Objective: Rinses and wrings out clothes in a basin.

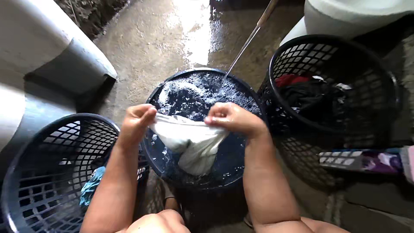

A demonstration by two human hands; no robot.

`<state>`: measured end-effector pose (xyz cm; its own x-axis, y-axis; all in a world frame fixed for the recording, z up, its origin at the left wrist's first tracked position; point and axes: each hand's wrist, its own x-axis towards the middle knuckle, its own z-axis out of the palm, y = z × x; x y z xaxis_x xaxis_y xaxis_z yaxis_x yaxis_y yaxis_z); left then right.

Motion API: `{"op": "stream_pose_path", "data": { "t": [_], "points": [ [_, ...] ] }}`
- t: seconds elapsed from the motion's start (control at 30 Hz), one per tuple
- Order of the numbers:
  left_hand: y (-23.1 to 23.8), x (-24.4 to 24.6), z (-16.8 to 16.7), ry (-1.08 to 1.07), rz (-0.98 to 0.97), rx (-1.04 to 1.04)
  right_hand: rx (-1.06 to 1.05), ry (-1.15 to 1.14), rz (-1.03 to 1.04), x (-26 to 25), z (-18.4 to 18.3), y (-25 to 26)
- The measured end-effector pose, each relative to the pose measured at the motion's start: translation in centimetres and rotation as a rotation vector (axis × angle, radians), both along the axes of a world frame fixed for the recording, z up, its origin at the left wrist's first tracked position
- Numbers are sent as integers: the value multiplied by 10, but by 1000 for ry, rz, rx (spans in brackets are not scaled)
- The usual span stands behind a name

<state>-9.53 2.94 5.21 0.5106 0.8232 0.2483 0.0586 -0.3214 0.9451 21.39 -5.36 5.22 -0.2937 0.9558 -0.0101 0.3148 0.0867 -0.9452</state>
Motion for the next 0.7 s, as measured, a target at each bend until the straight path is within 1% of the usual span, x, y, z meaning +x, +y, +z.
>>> {"op": "stream_pose_path", "data": {
  "t": [0.03,0.07,0.1,0.13,0.17,0.23,0.27,0.3,0.37,0.43,0.5,0.57,0.63,0.7],
  "points": [
    [-2,-5,15,-48,9,18,-51,-97,82,9,-3,-3],
    [-3,-7,24,-50,11,50,-98,-169,142,15,-8,-4],
    [-3,-8,28,13,13,90,-144,-215,172,18,-14,-3],
    [-2,-10,26,169,11,146,-188,-245,177,19,-23,-1],
    [1,-11,20,401,-15,201,-237,-273,159,19,-35,1],
    [7,-4,-5,889,-116,163,-375,-349,121,12,-59,7],
    [7,4,-28,1070,-157,131,-436,-388,107,3,-72,10],
    [6,12,-52,1194,-201,86,-492,-429,104,-8,-83,12],
    [-2,31,-89,1347,-301,-37,-578,-490,95,-33,-104,18],
    [-12,48,-112,1447,-339,-131,-630,-554,69,-58,-125,18],
    [-20,56,-124,1513,-341,-175,-646,-603,-2,-76,-139,13],
    [-23,54,-134,1537,-339,-180,-638,-640,-116,-85,-149,4],
    [-19,46,-139,1507,-368,-213,-643,-678,-212,-89,-153,-2],
    [-8,35,-133,1354,-391,-271,-586,-684,-227,-83,-158,-7]
  ]
}}
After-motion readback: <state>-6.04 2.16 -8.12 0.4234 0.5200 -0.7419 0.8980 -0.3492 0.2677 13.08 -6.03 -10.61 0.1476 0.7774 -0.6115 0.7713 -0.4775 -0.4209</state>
